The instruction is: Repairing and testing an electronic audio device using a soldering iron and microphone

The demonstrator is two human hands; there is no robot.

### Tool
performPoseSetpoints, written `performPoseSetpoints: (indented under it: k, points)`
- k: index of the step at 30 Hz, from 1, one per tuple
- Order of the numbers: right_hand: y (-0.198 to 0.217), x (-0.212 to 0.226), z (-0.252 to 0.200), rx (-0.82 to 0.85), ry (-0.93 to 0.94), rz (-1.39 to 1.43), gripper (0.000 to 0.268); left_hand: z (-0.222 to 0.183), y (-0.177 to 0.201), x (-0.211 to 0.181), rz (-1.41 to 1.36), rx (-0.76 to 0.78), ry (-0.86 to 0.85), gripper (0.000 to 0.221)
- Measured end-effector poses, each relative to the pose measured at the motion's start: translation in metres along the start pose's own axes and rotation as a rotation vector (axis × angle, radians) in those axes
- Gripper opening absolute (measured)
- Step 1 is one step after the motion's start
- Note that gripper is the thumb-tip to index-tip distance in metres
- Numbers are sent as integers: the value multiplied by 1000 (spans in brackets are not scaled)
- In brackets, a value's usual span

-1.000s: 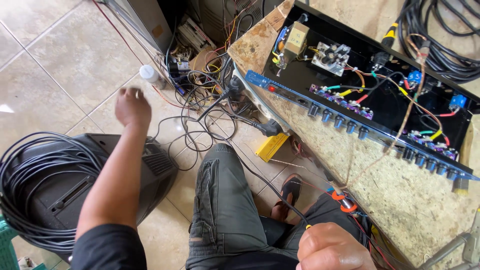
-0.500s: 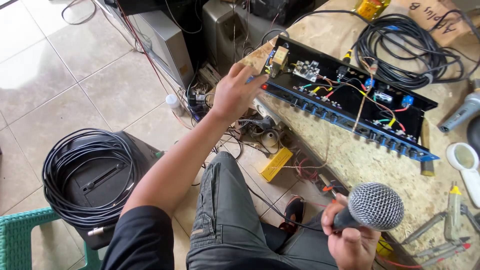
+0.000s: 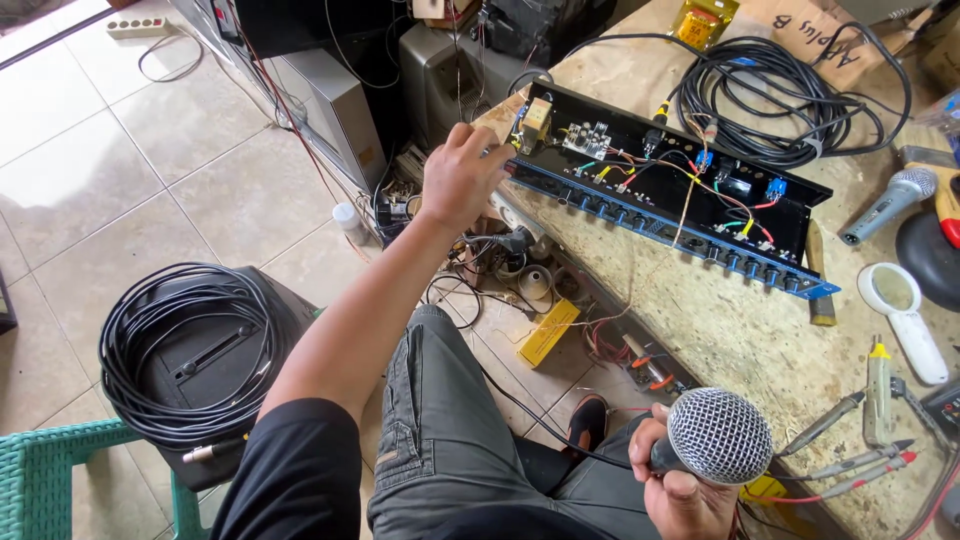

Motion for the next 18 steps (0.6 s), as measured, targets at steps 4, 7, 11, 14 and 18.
performPoseSetpoints:
  k: [4, 7, 11, 14, 18]
  points:
    - [0, 2, -1, 5, 13, 6, 81, -1, -6, 3, -49, 13, 30, 25]
    - [-2, 5, 0, 7, 28, -1, 78, -2, -7, 2, -97, 36, 42, 29]
    - [1, -4, 1, -16, -27, 41, 74, -2, -5, 5, -127, 33, 72, 26]
    - [2, -6, 1, -13, -33, 46, 70, -4, -4, 5, -120, 37, 83, 26]
    - [8, -5, -3, -47, -56, 39, 72, -5, -6, 6, -114, 45, 105, 30]
Point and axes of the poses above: each hand's wrist, its own z-axis towards the middle knuckle, its own y-axis out of the back of the hand, x = y × z, the point moved 10 cm from there along z, towards the middle knuckle, and after that the axes turned 15 degrees about x, right-handed, at the moved point
